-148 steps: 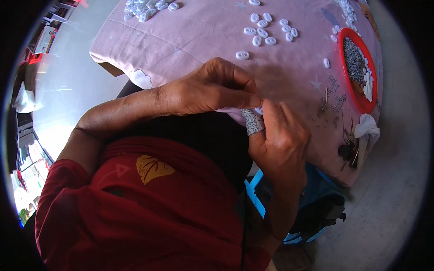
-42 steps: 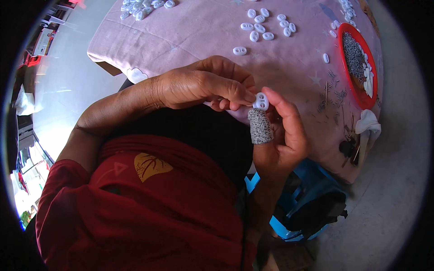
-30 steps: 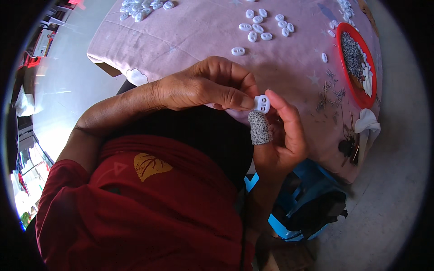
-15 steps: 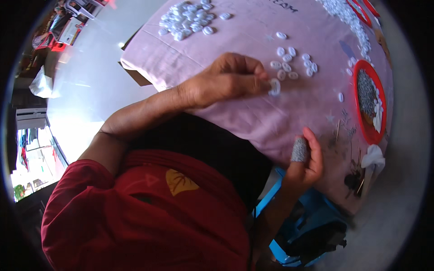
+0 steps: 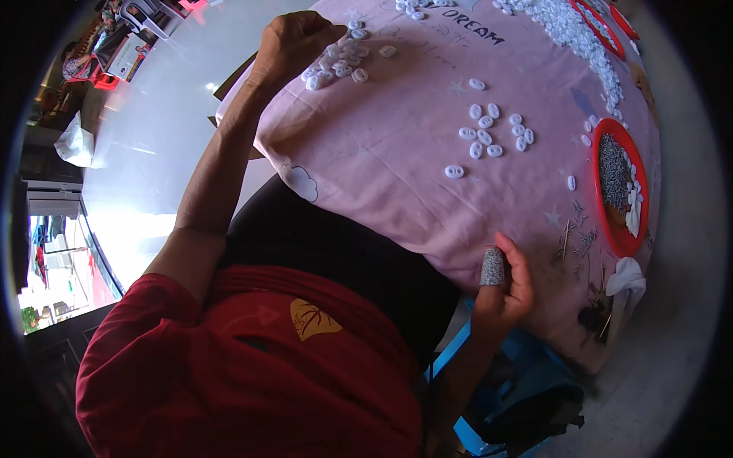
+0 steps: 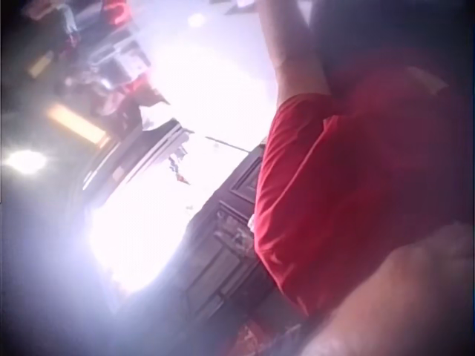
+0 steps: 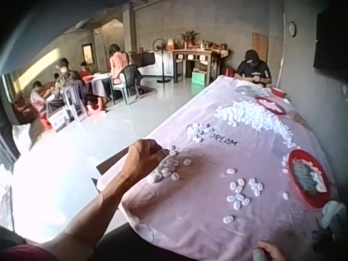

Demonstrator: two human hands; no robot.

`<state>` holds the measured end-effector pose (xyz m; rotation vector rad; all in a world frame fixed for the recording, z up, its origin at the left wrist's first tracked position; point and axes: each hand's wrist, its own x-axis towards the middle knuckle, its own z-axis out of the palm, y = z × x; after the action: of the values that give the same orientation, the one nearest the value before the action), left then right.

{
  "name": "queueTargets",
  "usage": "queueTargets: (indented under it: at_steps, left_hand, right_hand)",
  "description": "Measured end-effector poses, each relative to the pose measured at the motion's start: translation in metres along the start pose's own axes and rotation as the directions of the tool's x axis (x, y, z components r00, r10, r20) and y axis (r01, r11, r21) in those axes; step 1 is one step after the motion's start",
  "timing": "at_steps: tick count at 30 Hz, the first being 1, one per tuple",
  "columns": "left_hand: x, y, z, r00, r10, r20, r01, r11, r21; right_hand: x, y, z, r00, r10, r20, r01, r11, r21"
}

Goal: The person assembles small plastic components by inserting pins into them by hand, gathers and pushes plastic pieces across the table, and inserts pins into more plastic components.

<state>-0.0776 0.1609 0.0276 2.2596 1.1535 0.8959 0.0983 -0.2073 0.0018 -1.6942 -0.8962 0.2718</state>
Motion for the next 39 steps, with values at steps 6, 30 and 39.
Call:
queueTargets:
  at_steps: [6,30,39]
  left_hand:
    - [0.002,0.002,0.018,0.925,0.330,-0.189,-0.329,0.944,0.036]
    - [-0.064,0.101,0.110,0.752,0.571,0.330,-0.631,0.769,0.106]
    - [-0.010,0.086,0.131,0.745,0.577,0.334,-0.635,0.767,0.091]
  right_hand:
    - [-0.001,0.002,-0.001,1.000,0.007,-0.021,-0.008,1.000,-0.023]
    - [0.013,-0.004,0.001,0.930,-0.317,0.187,0.368,0.779,-0.507]
    - [0.034,-0.002,-0.009,0.876,-0.254,0.410,0.474,0.612,-0.633]
